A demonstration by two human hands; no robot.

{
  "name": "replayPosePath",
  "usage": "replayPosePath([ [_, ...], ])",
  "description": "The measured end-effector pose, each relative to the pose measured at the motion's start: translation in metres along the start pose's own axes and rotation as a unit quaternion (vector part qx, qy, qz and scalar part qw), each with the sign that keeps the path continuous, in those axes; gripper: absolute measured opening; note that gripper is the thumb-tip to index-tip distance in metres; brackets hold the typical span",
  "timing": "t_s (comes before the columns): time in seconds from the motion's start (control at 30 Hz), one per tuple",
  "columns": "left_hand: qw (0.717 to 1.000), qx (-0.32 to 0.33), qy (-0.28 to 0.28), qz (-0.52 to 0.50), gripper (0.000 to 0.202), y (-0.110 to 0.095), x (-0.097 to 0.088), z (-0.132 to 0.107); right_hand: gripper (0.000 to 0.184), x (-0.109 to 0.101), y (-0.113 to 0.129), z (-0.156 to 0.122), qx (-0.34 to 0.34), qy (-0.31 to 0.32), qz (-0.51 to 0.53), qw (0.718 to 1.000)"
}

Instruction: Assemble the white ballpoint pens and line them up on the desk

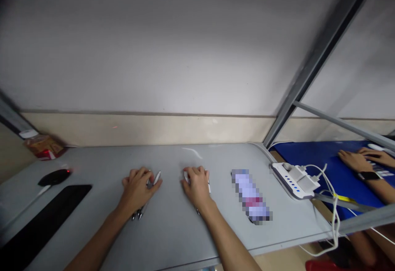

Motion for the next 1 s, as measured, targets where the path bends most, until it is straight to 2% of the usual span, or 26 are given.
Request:
replayPosePath([
  [0.17, 1.000, -0.010, 0.019, 0.012, 0.037, -0.005, -0.005, 0.001, 0.020, 0.003, -0.003, -0.001, -0.007, -0.003, -0.063, 0.998],
  [0.3, 0.999, 0.000, 0.042, 0.019, 0.031, -0.005, -0.006, 0.001, 0.016, 0.003, -0.003, -0.001, 0.001, -0.003, -0.068, 0.998],
  [0.5, 0.998, 0.030, 0.051, 0.000, 0.019, -0.004, -0.002, 0.000, 0.026, 0.003, -0.003, -0.002, -0.003, -0.004, -0.071, 0.997],
  [0.67, 0.996, 0.038, 0.032, -0.081, 0.020, -0.010, -0.001, 0.001, 0.022, 0.001, 0.003, -0.004, -0.017, -0.003, -0.051, 0.999],
  [0.87, 0.964, 0.077, 0.056, -0.249, 0.025, -0.016, 0.003, 0.000, 0.054, -0.007, 0.019, -0.009, -0.115, 0.029, 0.011, 0.993],
  [1.0, 0.950, 0.090, 0.073, -0.291, 0.023, -0.019, 0.003, -0.004, 0.051, -0.010, 0.022, -0.009, -0.146, 0.045, 0.038, 0.987],
])
Point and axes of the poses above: each hand's wrist, its own z-axis towards the middle knuckle, its own x-axis out of the palm, y = z × x, the point moved 1 cm from there along z, towards the middle knuckle, and after that the axes turned 6 degrees about x, right-handed, at the moved point
